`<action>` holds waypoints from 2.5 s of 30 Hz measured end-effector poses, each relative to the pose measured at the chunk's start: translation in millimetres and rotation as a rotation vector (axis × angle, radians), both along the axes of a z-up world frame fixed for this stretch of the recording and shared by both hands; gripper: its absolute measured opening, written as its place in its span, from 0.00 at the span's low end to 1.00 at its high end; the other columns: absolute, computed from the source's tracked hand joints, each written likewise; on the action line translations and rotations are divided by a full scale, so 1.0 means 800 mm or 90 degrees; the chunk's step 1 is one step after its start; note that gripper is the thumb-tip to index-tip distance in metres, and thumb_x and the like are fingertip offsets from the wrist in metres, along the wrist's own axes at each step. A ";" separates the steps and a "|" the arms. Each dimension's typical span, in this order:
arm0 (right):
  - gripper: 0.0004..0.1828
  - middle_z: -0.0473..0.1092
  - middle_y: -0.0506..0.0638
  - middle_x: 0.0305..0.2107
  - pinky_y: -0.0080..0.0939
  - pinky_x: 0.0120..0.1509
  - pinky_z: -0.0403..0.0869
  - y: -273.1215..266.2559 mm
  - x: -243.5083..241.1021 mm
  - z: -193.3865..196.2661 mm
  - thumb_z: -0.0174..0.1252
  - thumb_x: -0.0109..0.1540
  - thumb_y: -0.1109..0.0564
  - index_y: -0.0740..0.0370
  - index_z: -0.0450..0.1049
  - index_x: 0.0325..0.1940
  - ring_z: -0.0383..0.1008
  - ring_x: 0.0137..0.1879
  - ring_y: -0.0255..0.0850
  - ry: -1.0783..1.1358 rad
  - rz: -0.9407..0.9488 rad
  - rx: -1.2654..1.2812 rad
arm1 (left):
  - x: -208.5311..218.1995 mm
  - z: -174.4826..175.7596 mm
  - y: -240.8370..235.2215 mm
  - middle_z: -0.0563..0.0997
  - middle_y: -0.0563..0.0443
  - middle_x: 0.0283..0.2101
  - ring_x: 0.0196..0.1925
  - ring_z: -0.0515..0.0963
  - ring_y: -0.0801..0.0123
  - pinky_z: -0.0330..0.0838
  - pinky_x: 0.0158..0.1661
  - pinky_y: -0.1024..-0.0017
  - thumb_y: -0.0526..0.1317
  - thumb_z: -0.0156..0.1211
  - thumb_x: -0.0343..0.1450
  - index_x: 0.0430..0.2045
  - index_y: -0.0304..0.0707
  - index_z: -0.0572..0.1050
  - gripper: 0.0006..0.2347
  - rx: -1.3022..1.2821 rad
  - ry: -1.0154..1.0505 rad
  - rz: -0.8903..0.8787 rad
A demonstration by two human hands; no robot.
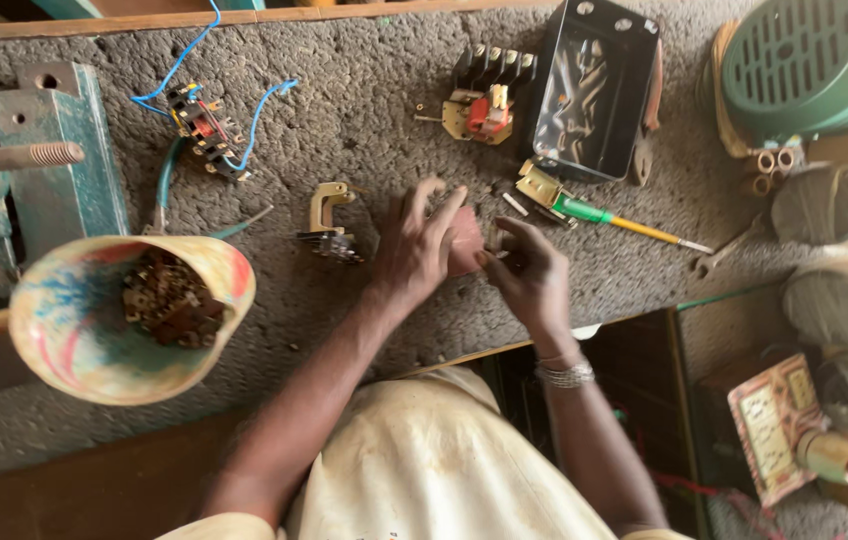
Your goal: The person sorts small metal parts from a container onto a workbench, then handles and assembles a small electrical component. They use a sanding block to clean the component's surfaces and place it on the bench.
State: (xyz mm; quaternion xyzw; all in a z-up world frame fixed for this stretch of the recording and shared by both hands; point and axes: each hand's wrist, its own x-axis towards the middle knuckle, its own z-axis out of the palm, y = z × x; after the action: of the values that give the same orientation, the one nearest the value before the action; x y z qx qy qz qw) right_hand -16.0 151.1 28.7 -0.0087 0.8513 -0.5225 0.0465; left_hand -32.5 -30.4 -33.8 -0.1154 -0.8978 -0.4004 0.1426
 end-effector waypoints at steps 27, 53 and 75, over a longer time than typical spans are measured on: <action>0.37 0.64 0.56 0.60 0.54 0.64 0.65 -0.028 -0.004 -0.004 0.65 0.61 0.51 0.62 0.66 0.73 0.64 0.57 0.55 0.181 0.172 0.474 | 0.060 -0.020 -0.043 0.71 0.38 0.68 0.75 0.60 0.42 0.55 0.71 0.46 0.38 0.50 0.76 0.50 0.30 0.78 0.14 -0.150 -0.042 -0.136; 0.41 0.78 0.50 0.39 0.56 0.53 0.65 -0.059 0.014 0.004 0.63 0.57 0.46 0.54 0.64 0.74 0.68 0.42 0.50 0.045 0.099 0.470 | 0.046 0.001 -0.040 0.76 0.36 0.62 0.71 0.66 0.39 0.59 0.70 0.47 0.30 0.52 0.73 0.45 0.27 0.81 0.11 -0.128 -0.003 -0.099; 0.44 0.78 0.46 0.31 0.53 0.50 0.62 -0.034 0.022 -0.012 0.71 0.49 0.52 0.58 0.67 0.69 0.67 0.39 0.48 0.153 0.167 0.459 | 0.064 -0.001 -0.042 0.75 0.39 0.63 0.71 0.67 0.44 0.61 0.67 0.49 0.34 0.54 0.72 0.43 0.28 0.81 0.11 -0.085 0.011 -0.081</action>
State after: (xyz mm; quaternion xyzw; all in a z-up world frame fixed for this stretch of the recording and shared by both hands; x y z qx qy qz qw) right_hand 1.3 123.6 19.1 -0.1614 0.9712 -0.1751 0.0125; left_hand 18.8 -63.8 -34.3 -0.1846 -0.9121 -0.3470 0.1168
